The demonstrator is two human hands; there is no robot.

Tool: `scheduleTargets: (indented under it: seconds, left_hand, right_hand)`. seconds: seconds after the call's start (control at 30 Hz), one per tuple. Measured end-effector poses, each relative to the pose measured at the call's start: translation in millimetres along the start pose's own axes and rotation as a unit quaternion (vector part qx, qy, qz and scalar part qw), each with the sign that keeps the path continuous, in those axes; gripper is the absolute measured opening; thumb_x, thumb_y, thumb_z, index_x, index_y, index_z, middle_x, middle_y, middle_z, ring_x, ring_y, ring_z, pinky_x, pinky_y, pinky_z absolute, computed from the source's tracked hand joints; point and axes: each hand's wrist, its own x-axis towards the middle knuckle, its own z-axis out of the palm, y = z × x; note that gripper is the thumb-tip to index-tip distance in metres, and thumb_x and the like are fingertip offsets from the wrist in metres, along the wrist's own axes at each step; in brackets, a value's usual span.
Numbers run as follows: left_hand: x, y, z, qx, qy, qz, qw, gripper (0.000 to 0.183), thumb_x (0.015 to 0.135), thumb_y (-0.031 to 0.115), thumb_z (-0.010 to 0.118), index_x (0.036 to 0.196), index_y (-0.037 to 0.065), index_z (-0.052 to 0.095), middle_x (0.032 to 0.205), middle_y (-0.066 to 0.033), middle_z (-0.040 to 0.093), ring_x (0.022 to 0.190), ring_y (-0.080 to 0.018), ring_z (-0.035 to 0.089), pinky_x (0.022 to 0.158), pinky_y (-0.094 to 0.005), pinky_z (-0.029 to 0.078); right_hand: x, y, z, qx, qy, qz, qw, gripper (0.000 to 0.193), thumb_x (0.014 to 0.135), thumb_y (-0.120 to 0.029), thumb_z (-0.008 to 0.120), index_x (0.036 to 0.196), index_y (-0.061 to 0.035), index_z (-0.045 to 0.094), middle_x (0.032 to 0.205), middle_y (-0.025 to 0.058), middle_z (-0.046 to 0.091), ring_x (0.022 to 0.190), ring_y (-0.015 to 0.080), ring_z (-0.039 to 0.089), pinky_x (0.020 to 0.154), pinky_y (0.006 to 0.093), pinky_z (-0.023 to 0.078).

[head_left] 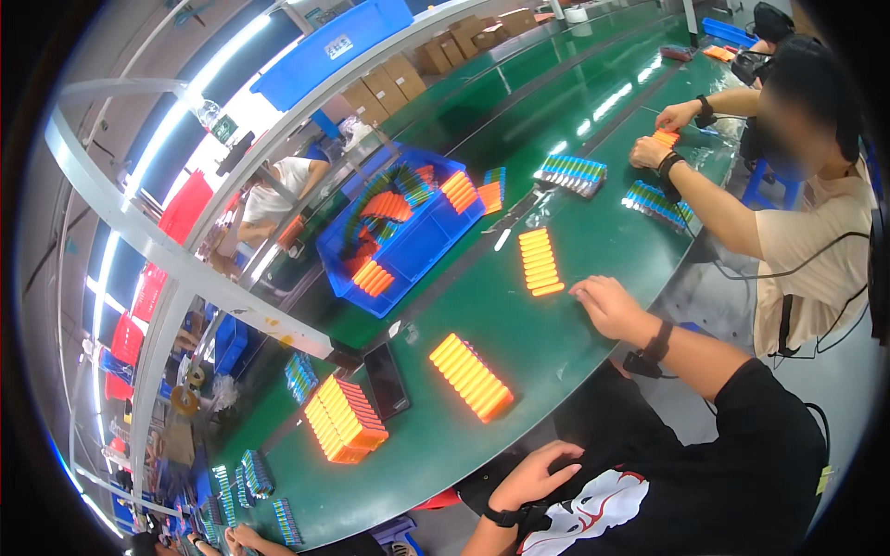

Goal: Organizing and assembling multi-colored cylindrical plastic components on an industrial assembly line.

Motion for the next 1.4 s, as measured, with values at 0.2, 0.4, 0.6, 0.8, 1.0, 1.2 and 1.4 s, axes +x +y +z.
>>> scheduleTargets:
  seconds: [0.2, 0.4, 0.6, 0.8, 1.0, 1.2, 1.4]
  left_hand:
    - [-32, 52, -53, -0.176, 0.296, 0.239, 0.908, 0.005, 0.088, 0.004, 0.066, 0.087, 0.002, 0.061, 0.084, -0.0128, 0.064, 0.073, -0.0217, 0.061, 0.069, -0.0357, 0.05]
    - [6, 56, -170, -0.257, 0.373, 0.318, 0.833, 0.011, 0.1, 0.016, 0.051, 0.093, 0.009, 0.045, 0.077, -0.0008, 0.042, 0.069, -0.0137, 0.042, 0.064, -0.03, 0.036]
    - [48, -3, -247, -0.349, 0.484, 0.088, 0.798, 0.013, 0.097, 0.019, 0.058, 0.102, 0.007, 0.057, 0.078, -0.0005, 0.052, 0.071, -0.012, 0.05, 0.065, -0.0285, 0.043]
    - [90, -10, -299, -0.285, 0.559, 0.04, 0.778, 0.021, 0.094, 0.016, 0.063, 0.113, 0.007, 0.059, 0.101, -0.0023, 0.06, 0.086, -0.012, 0.055, 0.071, -0.0266, 0.045]
    - [114, -52, -333, -0.082, 0.576, 0.012, 0.814, 0.032, 0.091, 0.011, 0.065, 0.123, 0.005, 0.06, 0.121, -0.0095, 0.059, 0.102, -0.0184, 0.056, 0.086, -0.0327, 0.045]
    - [123, -66, -338, -0.012, 0.566, 0.028, 0.824, 0.032, 0.089, 0.009, 0.066, 0.121, 0.007, 0.065, 0.126, -0.0126, 0.058, 0.118, -0.0258, 0.053, 0.105, -0.0382, 0.039]
    - [124, -78, -342, 0.014, 0.56, 0.063, 0.826, 0.032, 0.089, 0.006, 0.066, 0.121, 0.004, 0.062, 0.127, -0.011, 0.052, 0.118, -0.0235, 0.053, 0.104, -0.0365, 0.041]
  right_hand:
    - [31, 11, 18, 0.317, -0.017, 0.143, 0.938, 0.028, 0.101, -0.02, 0.048, 0.108, 0.0028, 0.062, 0.103, 0.0153, 0.066, 0.093, 0.0256, 0.063, 0.086, 0.0364, 0.049]
    - [100, 45, 40, 0.205, 0.036, 0.122, 0.97, 0.029, 0.097, -0.021, 0.054, 0.109, 0.003, 0.065, 0.099, 0.0158, 0.066, 0.09, 0.0219, 0.064, 0.081, 0.0326, 0.05]
    - [148, 14, 54, 0.142, -0.098, 0.194, 0.966, 0.03, 0.09, -0.025, 0.065, 0.103, 0.0014, 0.069, 0.088, 0.0138, 0.068, 0.083, 0.0209, 0.065, 0.073, 0.0339, 0.052]
    - [199, -18, 116, 0.219, -0.09, 0.072, 0.969, 0.03, 0.091, -0.025, 0.064, 0.104, 0.0009, 0.067, 0.096, 0.013, 0.07, 0.086, 0.0197, 0.066, 0.077, 0.0332, 0.052]
    - [232, -62, 173, 0.399, -0.14, 0.133, 0.896, 0.025, 0.094, -0.023, 0.06, 0.101, -0.0004, 0.067, 0.087, 0.0047, 0.067, 0.081, 0.0123, 0.06, 0.075, 0.03, 0.05]
    - [206, -49, 222, 0.418, -0.125, 0.099, 0.894, 0.021, 0.094, -0.021, 0.062, 0.1, -0.0015, 0.064, 0.092, 0.0063, 0.066, 0.085, 0.0142, 0.06, 0.08, 0.0306, 0.049]
    - [201, -43, 237, 0.432, -0.128, 0.108, 0.886, 0.018, 0.093, -0.019, 0.063, 0.099, -0.0021, 0.064, 0.091, 0.005, 0.065, 0.085, 0.0134, 0.059, 0.08, 0.0305, 0.049]
